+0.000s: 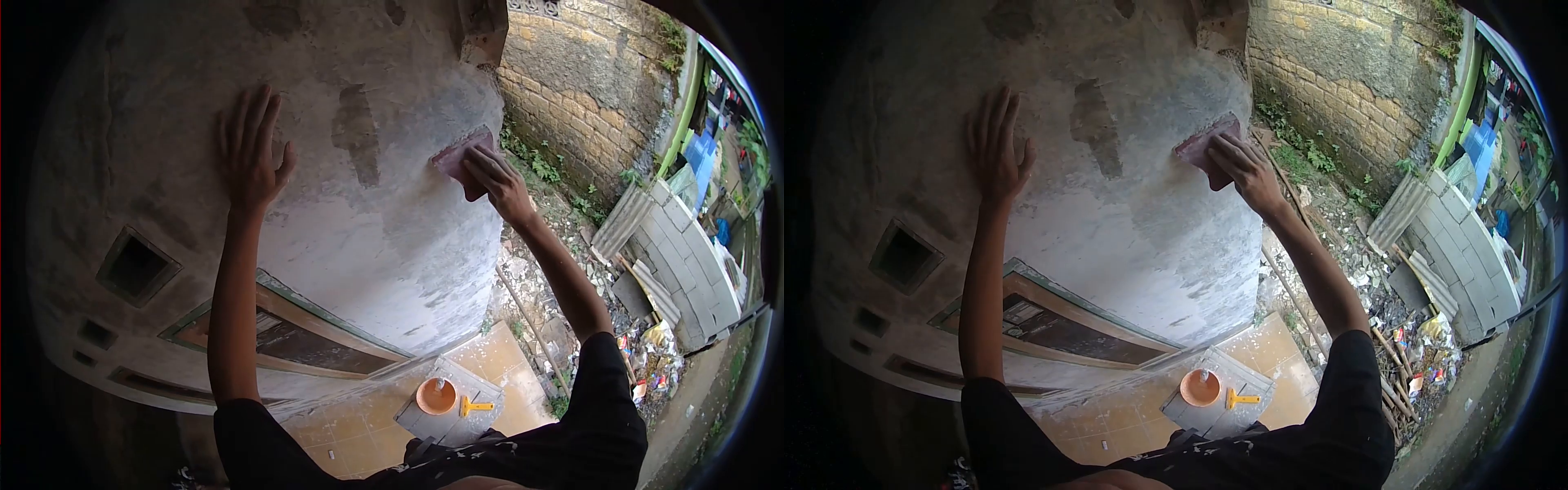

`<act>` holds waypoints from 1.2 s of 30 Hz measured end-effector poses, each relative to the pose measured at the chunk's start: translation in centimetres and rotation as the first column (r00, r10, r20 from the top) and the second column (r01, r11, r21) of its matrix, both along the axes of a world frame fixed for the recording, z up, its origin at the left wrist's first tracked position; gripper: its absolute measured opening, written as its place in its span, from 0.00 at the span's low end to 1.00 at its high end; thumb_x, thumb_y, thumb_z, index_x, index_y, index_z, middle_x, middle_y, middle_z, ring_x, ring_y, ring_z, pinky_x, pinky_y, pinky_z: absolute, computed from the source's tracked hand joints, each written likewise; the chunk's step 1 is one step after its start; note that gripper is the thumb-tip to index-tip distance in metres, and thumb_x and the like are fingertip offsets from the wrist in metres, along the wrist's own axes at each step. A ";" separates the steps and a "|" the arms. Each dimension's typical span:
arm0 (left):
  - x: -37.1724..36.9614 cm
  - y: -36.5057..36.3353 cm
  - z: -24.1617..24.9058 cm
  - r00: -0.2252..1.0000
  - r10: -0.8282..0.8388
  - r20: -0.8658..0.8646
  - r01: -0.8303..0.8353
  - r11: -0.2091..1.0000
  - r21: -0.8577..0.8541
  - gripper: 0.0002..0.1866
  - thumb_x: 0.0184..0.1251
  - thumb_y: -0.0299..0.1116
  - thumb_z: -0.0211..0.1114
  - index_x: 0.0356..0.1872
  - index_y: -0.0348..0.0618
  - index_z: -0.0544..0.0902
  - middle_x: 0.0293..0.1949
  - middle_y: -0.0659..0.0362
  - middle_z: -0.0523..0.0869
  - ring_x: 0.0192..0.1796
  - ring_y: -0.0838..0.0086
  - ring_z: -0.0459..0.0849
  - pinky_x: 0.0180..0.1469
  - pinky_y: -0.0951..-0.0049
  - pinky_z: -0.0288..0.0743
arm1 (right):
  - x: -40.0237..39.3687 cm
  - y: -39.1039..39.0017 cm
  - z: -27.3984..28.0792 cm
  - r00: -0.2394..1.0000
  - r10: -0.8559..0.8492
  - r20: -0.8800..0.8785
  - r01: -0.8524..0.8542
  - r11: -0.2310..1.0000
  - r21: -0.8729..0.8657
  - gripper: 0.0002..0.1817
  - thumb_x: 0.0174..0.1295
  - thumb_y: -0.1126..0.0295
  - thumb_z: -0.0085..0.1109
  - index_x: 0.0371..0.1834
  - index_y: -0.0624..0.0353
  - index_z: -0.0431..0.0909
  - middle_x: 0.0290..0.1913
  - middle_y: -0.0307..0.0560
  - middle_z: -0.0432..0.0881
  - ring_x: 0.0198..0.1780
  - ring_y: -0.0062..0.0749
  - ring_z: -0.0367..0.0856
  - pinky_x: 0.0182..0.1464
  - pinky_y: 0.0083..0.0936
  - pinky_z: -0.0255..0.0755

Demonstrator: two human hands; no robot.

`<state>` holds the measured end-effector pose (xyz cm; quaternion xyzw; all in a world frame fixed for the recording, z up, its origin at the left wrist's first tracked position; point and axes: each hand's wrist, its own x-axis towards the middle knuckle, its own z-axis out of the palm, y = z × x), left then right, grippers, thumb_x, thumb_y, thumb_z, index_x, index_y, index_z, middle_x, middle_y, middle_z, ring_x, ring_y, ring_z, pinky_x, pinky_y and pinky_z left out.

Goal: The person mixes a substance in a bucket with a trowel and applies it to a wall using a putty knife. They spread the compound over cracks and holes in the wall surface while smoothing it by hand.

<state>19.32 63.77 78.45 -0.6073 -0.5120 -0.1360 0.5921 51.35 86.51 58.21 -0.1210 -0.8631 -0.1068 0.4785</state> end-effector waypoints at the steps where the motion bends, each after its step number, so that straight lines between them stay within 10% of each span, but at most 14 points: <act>1: 0.0 0.0 0.0 1.000 0.006 0.002 -0.006 1.000 -0.004 0.30 0.72 0.49 0.46 0.72 0.49 0.65 0.73 0.57 0.66 0.74 0.60 0.63 0.75 0.48 0.48 | -0.5 0.2 -0.7 1.000 -0.026 0.006 0.026 1.000 -0.016 0.32 0.52 0.78 0.55 0.66 0.52 0.73 0.71 0.44 0.68 0.72 0.38 0.66 0.69 0.38 0.64; 11: 0.1 0.0 0.0 1.000 0.011 0.001 -0.011 1.000 0.000 0.30 0.72 0.49 0.47 0.72 0.49 0.65 0.73 0.57 0.66 0.75 0.59 0.62 0.75 0.48 0.49 | 2.9 -0.8 -8.2 0.958 -0.092 0.272 0.123 0.988 -0.099 0.27 0.58 0.75 0.49 0.64 0.52 0.74 0.67 0.40 0.74 0.71 0.33 0.67 0.72 0.39 0.58; 18: 0.2 -0.1 0.0 1.000 0.008 0.003 -0.008 1.000 0.001 0.30 0.71 0.46 0.49 0.72 0.49 0.65 0.73 0.57 0.65 0.74 0.59 0.62 0.75 0.48 0.49 | 1.0 0.0 6.6 0.982 -0.016 0.187 0.008 0.999 0.047 0.16 0.58 0.73 0.58 0.51 0.52 0.83 0.51 0.39 0.85 0.52 0.32 0.82 0.60 0.28 0.72; 24: 0.3 0.0 0.0 1.000 0.019 0.012 -0.019 1.000 -0.003 0.30 0.71 0.46 0.49 0.72 0.50 0.65 0.73 0.57 0.66 0.74 0.60 0.63 0.75 0.49 0.50 | 0.1 -1.4 15.3 0.976 0.066 -0.209 0.000 0.954 0.300 0.23 0.49 0.79 0.64 0.52 0.51 0.82 0.54 0.38 0.84 0.58 0.35 0.80 0.61 0.34 0.77; 32: 0.0 0.0 -0.1 1.000 0.007 0.007 -0.007 1.000 0.008 0.29 0.72 0.48 0.46 0.72 0.50 0.66 0.73 0.58 0.66 0.74 0.61 0.63 0.75 0.49 0.50 | 1.4 -0.2 -4.3 0.983 -0.067 0.170 0.064 0.998 0.025 0.28 0.56 0.73 0.54 0.64 0.53 0.74 0.67 0.40 0.74 0.73 0.36 0.64 0.76 0.44 0.54; 36: -0.1 0.1 -0.1 1.000 0.011 0.001 -0.011 1.000 0.013 0.30 0.73 0.49 0.45 0.72 0.51 0.65 0.73 0.58 0.66 0.74 0.61 0.63 0.75 0.50 0.50 | 5.0 -1.5 -12.2 0.898 -0.045 0.437 0.147 0.968 -0.202 0.22 0.58 0.76 0.53 0.57 0.53 0.79 0.55 0.42 0.83 0.61 0.39 0.77 0.73 0.41 0.59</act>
